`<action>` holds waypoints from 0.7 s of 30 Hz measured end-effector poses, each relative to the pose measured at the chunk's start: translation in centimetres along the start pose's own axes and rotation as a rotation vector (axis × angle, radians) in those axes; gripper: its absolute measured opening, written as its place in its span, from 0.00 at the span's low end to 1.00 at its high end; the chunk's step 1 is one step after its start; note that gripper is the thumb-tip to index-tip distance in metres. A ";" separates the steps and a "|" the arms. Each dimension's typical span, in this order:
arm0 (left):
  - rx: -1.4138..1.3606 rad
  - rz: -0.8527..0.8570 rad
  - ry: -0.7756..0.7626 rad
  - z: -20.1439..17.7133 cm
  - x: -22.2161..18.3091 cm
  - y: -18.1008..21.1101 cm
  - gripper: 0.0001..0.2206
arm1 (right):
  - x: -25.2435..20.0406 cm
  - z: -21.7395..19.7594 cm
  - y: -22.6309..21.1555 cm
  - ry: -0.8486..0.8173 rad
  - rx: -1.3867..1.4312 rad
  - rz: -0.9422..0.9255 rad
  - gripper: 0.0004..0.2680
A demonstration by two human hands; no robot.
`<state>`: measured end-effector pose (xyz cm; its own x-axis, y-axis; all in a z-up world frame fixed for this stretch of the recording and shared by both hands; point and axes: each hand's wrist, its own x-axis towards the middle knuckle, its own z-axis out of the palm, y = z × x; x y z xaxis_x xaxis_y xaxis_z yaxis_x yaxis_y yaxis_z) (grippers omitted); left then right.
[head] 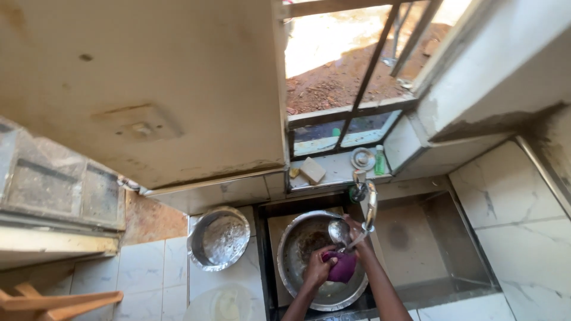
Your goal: Washing and rinsing metal pots and pans in a kitchen sink using a cloth and water.
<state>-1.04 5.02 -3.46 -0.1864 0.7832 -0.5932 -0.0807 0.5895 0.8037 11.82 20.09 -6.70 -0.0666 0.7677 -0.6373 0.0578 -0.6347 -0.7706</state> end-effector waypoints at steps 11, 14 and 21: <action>-0.450 -0.103 0.030 -1.0 0.6 1.7 0.17 | -6.7 -0.4 -0.3 -0.158 0.444 0.164 0.24; -0.415 -0.173 0.020 -1.8 -0.7 2.3 0.16 | -6.1 -1.0 1.7 -0.262 0.434 0.156 0.15; -0.491 -0.050 -0.047 0.7 6.1 -4.0 0.10 | -1.0 -4.7 8.8 -0.292 0.615 0.041 0.10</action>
<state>-1.22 7.57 -10.31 -0.1267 0.7713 -0.6237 -0.5426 0.4724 0.6945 17.03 14.18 -12.83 -0.3477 0.7416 -0.5737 -0.5046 -0.6637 -0.5521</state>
